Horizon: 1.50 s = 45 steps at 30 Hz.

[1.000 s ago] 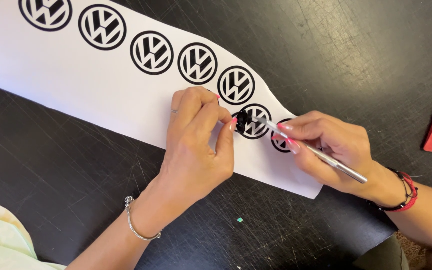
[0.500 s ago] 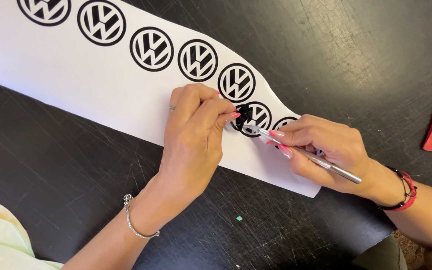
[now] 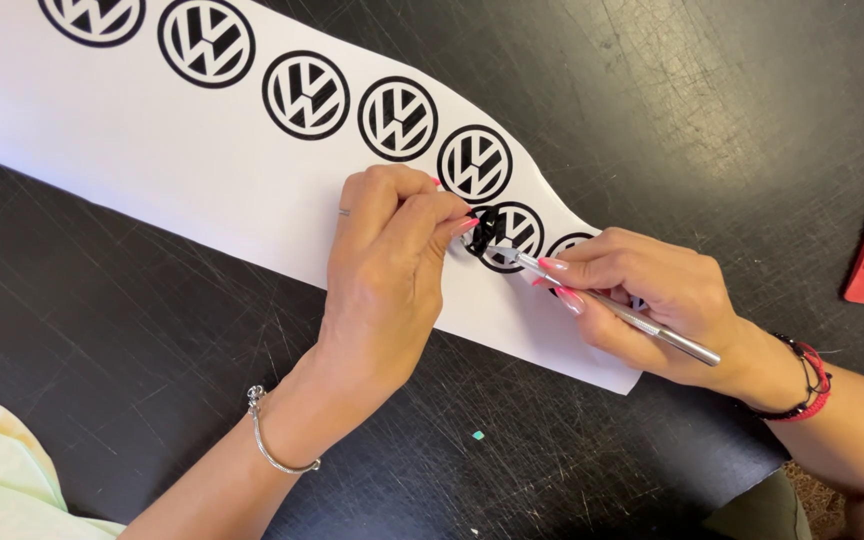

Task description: Weeding vinyl decals by using a craft knife to remove excess material from the center of logo designs.

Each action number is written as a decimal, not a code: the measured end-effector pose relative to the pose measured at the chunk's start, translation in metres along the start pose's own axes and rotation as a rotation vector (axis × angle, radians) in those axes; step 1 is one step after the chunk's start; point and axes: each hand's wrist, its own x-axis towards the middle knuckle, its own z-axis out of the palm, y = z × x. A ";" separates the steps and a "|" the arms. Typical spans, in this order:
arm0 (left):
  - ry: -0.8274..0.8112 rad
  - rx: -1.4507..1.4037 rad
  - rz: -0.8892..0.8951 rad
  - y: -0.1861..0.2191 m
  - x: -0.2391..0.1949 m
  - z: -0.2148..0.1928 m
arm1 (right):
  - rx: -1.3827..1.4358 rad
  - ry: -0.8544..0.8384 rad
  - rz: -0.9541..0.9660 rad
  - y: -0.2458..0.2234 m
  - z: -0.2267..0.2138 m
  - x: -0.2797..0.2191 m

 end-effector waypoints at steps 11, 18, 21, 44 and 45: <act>0.009 0.012 0.005 -0.003 -0.002 0.002 | -0.025 -0.007 0.001 0.006 0.000 -0.004; 0.039 0.132 0.140 -0.006 -0.005 0.002 | -0.021 -0.010 -0.009 0.005 0.000 -0.004; 0.069 0.150 0.156 -0.007 -0.007 0.004 | -0.036 -0.010 -0.006 0.005 0.000 -0.004; 0.161 0.066 0.045 -0.006 -0.008 0.001 | -0.012 -0.002 0.032 0.001 0.000 -0.002; 0.176 0.051 0.067 -0.005 -0.007 0.001 | -0.010 -0.003 0.034 0.002 0.000 -0.003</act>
